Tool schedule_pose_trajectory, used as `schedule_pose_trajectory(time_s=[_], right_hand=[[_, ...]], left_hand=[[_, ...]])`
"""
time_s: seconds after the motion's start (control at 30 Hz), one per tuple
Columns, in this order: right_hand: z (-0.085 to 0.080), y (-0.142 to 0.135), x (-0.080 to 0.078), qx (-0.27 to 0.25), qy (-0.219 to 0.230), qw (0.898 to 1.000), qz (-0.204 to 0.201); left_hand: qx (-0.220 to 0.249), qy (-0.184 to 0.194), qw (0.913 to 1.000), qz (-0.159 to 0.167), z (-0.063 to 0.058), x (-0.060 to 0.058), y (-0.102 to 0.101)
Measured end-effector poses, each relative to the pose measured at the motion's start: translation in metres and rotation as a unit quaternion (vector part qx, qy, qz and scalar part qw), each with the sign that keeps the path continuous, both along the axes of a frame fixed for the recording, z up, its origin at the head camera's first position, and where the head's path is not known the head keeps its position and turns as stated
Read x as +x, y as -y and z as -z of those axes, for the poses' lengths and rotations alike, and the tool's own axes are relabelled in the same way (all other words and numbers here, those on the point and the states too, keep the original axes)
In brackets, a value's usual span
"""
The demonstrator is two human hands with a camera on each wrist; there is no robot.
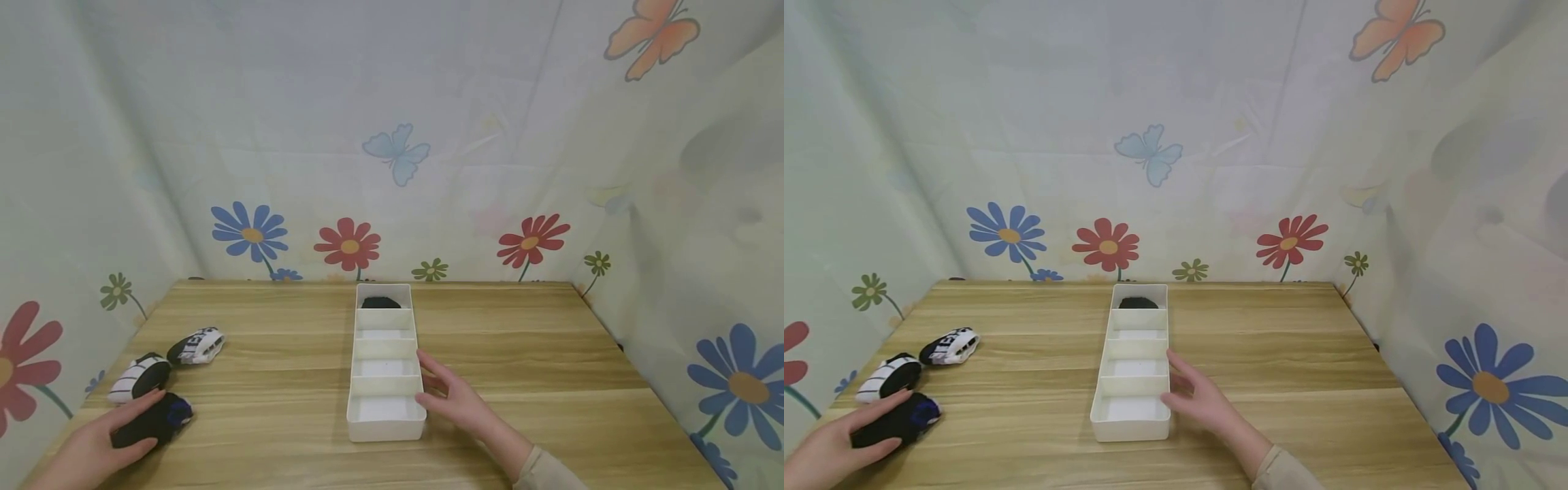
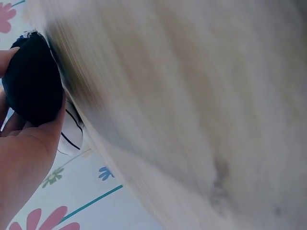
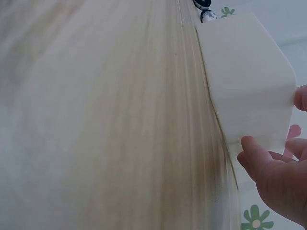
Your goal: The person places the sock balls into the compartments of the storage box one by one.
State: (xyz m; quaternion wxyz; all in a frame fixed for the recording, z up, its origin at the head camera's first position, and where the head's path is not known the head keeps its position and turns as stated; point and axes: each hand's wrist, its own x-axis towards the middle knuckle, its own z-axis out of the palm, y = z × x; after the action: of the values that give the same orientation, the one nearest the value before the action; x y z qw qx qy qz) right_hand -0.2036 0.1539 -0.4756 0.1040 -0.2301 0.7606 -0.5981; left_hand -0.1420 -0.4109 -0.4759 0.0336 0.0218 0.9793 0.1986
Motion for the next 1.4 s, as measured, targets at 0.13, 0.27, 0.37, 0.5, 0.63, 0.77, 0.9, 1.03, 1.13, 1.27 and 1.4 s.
schedule_pose_trajectory(time_s=[0.13, 0.27, 0.37, 0.5, 0.63, 0.77, 0.9, 1.03, 1.13, 1.27, 1.4], right_hand=[[-0.002, 0.000, 0.001, 0.001, 0.001, 1.000, 0.002], [-0.002, 0.000, 0.001, -0.001, 0.004, 1.000, 0.003], [-0.001, -0.001, 0.001, -0.003, 0.006, 1.000, 0.003], [-0.002, -0.001, 0.001, -0.002, 0.005, 1.000, 0.002], [-0.002, 0.000, 0.001, -0.002, 0.003, 1.000, 0.001], [-0.001, 0.000, 0.001, -0.004, 0.004, 1.000, -0.002], [0.000, 0.000, 0.000, -0.003, 0.003, 1.000, -0.002], [0.001, 0.000, 0.000, -0.002, 0.001, 1.000, 0.000], [0.001, 0.000, 0.000, -0.001, 0.001, 1.000, 0.001], [0.001, 0.000, 0.000, 0.000, 0.003, 1.000, 0.002], [0.001, 0.000, 0.000, -0.002, 0.006, 1.000, 0.002]], left_hand=[[-0.001, 0.006, 0.9999, -0.008, -0.001, -0.001, -0.004], [-0.003, -0.018, 0.9998, -0.004, -0.003, -0.003, -0.009], [0.002, -0.043, 0.9990, 0.008, -0.006, -0.003, -0.013], [0.011, -0.066, 0.9976, 0.022, -0.007, -0.004, -0.020], [0.028, -0.094, 0.9945, 0.036, -0.006, -0.006, -0.028], [0.050, -0.142, 0.9872, 0.052, -0.004, -0.009, -0.038], [0.069, -0.178, 0.9794, 0.067, -0.002, -0.013, -0.048], [0.073, -0.188, 0.9763, 0.077, -0.004, -0.016, -0.059], [0.065, -0.182, 0.9777, 0.082, -0.007, -0.019, -0.066], [0.068, -0.182, 0.9766, 0.092, -0.011, -0.024, -0.074], [0.080, -0.194, 0.9720, 0.106, -0.013, -0.029, -0.082]])
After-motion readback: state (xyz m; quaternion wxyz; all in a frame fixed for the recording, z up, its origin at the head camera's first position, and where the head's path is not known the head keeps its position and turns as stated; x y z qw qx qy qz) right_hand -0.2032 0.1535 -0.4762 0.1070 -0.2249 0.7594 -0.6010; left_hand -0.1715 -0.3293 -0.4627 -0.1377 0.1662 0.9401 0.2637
